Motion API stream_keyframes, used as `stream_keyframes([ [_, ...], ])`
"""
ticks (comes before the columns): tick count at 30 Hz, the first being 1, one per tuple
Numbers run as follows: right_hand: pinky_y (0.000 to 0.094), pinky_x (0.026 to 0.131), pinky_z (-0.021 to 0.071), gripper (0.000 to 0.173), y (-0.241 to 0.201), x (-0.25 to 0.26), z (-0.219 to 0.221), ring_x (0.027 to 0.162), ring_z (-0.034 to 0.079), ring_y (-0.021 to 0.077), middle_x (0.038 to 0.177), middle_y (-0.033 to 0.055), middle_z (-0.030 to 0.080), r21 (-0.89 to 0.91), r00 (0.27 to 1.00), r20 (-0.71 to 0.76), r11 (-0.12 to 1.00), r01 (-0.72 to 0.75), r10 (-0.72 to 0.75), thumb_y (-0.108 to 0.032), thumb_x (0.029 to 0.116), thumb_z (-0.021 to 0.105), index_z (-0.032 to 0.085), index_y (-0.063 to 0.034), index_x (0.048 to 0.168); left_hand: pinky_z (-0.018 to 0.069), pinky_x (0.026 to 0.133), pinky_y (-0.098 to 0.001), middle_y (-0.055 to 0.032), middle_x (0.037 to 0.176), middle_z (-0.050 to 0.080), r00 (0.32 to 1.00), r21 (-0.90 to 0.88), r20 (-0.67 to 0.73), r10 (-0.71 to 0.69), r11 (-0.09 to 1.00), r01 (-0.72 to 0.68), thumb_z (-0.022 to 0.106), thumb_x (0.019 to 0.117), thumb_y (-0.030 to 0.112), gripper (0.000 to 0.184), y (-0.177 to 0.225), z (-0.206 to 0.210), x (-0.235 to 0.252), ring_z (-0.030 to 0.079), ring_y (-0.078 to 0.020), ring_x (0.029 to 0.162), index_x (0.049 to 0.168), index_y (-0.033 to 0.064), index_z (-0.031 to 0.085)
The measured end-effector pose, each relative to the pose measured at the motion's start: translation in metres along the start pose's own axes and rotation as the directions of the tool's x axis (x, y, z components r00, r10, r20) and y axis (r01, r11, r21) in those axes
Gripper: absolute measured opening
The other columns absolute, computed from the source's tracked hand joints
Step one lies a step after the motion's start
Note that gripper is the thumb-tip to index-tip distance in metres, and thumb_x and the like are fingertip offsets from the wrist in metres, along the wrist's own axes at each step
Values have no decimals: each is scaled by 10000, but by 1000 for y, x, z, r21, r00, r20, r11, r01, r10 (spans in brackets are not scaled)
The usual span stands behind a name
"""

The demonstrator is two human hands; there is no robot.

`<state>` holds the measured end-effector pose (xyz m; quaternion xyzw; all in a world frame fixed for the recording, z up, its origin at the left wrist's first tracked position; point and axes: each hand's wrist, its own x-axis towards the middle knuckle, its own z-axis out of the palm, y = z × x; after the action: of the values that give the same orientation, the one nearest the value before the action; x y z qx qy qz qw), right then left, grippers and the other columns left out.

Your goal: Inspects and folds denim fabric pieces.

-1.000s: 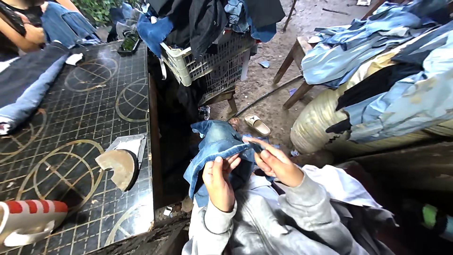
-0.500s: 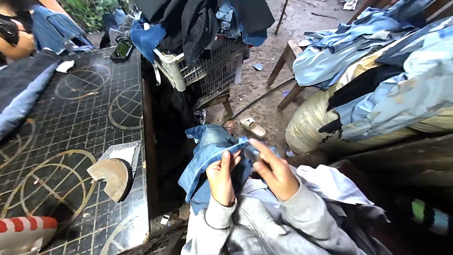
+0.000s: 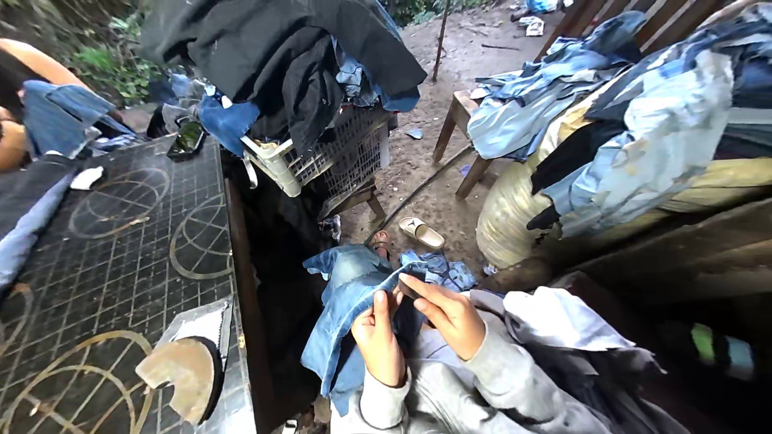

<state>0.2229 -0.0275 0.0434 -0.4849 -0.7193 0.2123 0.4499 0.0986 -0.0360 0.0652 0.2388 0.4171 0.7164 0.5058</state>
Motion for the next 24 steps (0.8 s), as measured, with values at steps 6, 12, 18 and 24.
stream_keyframes([
  [6, 323, 911, 584, 526, -3, -2, -10, 1078, 711, 130, 1246, 104, 721, 108, 995, 81, 992, 58, -67, -443, 1083, 423, 612, -81, 1415, 623, 843, -272, -64, 883, 790, 1000, -32, 7, -19, 999, 19, 443, 1032, -5, 329, 3, -2, -1, 767, -118, 839, 887, 12, 738],
  [12, 386, 846, 608, 510, -6, -7, -10, 1022, 732, 175, 1197, 105, 736, 73, 994, 104, 997, 38, -45, -453, 1082, 419, 628, -116, 1402, 622, 819, -266, -22, 802, 773, 999, -14, 38, 16, 1000, -16, 494, 1016, 31, 320, 1, 0, -9, 751, -90, 780, 820, 43, 747],
  [18, 452, 733, 620, 442, -12, -12, -19, 877, 748, 238, 1091, 120, 754, 7, 994, 103, 1000, 27, -28, -390, 1075, 465, 637, -138, 1395, 573, 682, -178, 102, 658, 687, 993, 104, 63, 99, 989, -105, 513, 999, 50, 353, -2, 2, -14, 649, 14, 626, 721, 133, 714],
  [24, 531, 673, 593, 365, -22, -16, -29, 787, 729, 324, 982, 175, 742, -23, 984, 157, 997, -76, 78, -272, 1058, 540, 651, -199, 1398, 561, 701, -178, 155, 672, 691, 977, 161, 199, 81, 980, -114, 461, 1029, 59, 411, -2, -6, -15, 647, 36, 649, 734, 201, 708],
])
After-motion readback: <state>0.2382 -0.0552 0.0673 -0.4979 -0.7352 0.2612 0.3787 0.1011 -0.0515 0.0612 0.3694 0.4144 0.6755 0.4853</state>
